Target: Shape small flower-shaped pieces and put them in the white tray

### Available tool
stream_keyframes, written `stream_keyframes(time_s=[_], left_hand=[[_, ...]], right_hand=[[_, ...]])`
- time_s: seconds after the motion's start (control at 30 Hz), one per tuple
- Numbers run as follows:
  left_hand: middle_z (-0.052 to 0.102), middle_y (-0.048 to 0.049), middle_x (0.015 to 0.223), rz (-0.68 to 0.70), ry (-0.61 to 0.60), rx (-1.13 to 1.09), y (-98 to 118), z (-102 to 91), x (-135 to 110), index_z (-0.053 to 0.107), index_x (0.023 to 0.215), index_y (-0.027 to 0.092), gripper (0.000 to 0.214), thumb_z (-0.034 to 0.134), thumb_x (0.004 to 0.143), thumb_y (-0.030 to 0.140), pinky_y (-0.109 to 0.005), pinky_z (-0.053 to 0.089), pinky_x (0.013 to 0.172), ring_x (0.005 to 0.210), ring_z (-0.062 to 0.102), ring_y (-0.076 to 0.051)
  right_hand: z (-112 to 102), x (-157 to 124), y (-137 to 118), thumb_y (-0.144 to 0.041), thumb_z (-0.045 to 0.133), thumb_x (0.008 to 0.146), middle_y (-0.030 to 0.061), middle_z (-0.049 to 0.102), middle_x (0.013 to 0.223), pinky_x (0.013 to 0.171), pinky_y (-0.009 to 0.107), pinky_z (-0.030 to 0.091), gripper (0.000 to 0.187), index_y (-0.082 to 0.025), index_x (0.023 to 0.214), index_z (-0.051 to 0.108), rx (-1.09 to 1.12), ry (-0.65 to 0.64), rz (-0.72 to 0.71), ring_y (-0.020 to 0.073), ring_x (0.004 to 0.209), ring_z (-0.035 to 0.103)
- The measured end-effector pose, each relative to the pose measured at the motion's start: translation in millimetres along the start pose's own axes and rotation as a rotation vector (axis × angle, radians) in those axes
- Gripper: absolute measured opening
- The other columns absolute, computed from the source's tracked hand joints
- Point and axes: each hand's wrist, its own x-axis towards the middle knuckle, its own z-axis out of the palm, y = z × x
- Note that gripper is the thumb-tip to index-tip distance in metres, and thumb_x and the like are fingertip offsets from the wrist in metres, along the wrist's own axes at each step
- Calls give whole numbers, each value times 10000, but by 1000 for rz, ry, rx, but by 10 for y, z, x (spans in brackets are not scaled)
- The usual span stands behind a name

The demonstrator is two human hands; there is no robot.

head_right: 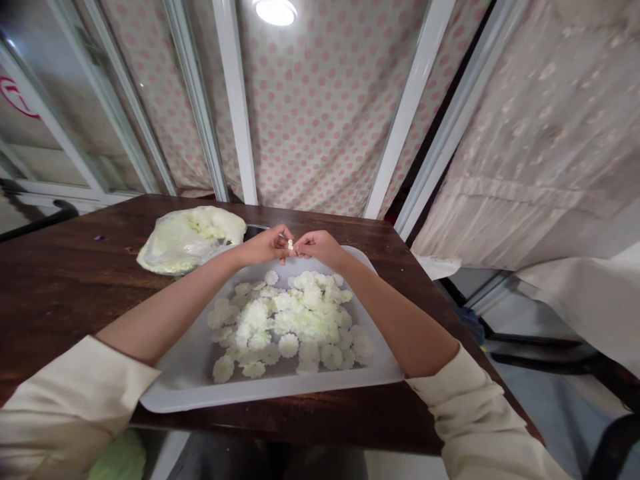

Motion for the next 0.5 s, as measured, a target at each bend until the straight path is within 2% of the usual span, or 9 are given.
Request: stream_keyframes(time_s=[0.5], left_hand=[[574, 69, 635, -17, 9, 11, -11, 3, -2, 364, 873, 205, 292, 609, 714, 220, -238, 418, 553, 522, 586, -105]], right_hand=[[6, 9, 27, -225, 672, 628, 17, 625, 621, 589, 238, 434, 110, -134, 680, 640, -16, -9, -2, 96, 581, 539]])
